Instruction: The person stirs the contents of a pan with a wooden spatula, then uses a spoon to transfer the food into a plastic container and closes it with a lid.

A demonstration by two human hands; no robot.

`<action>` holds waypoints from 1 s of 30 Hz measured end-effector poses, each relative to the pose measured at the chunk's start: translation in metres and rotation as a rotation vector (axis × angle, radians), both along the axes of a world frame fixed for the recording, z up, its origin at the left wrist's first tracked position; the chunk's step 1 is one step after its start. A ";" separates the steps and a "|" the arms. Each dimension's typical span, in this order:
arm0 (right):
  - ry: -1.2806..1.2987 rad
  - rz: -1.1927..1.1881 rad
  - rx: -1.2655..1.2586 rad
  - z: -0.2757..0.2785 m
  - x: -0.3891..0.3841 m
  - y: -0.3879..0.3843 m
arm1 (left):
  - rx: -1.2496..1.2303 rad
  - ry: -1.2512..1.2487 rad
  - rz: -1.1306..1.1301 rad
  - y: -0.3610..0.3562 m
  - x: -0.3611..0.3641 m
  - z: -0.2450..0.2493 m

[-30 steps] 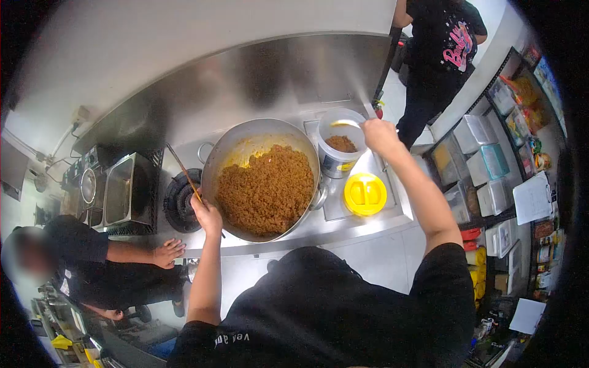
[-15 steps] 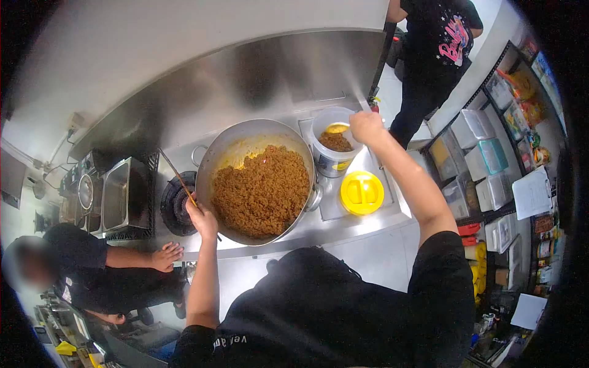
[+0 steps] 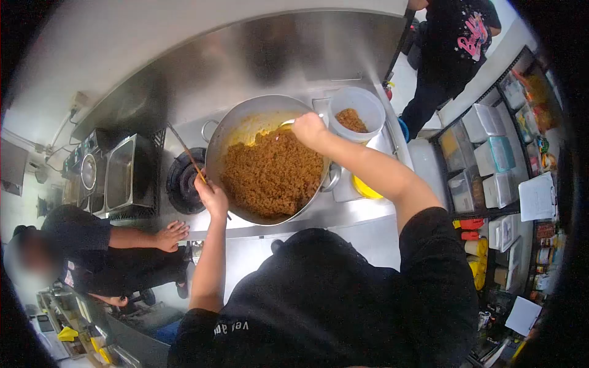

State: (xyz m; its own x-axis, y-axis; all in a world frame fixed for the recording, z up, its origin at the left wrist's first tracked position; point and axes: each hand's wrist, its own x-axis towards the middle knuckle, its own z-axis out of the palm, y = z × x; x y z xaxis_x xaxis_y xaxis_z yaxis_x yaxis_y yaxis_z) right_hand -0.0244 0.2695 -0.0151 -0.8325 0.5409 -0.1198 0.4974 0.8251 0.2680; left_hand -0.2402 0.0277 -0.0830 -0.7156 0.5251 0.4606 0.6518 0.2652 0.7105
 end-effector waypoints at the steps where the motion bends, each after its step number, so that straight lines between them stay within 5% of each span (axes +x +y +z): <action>1: 0.001 0.006 -0.010 -0.011 -0.006 0.005 | 0.004 0.008 -0.001 0.000 -0.001 -0.001; 10: -0.250 -0.071 -0.480 0.016 0.005 0.008 | 0.041 -0.041 -0.004 0.003 0.005 0.005; 15: -0.309 0.012 -0.650 -0.026 0.001 0.010 | 0.022 -0.055 0.029 0.002 0.004 0.004; 30: -0.066 0.251 -1.011 -0.072 0.016 0.029 | 0.002 0.065 0.052 0.002 0.002 0.006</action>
State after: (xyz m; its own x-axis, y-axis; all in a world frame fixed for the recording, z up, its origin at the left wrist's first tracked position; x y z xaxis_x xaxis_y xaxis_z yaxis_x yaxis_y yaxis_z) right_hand -0.0087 0.2989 -0.0874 -0.8826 -0.0249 -0.4694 0.2898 0.7574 -0.5851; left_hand -0.2382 0.0293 -0.0772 -0.7107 0.4867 0.5079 0.6817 0.2983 0.6681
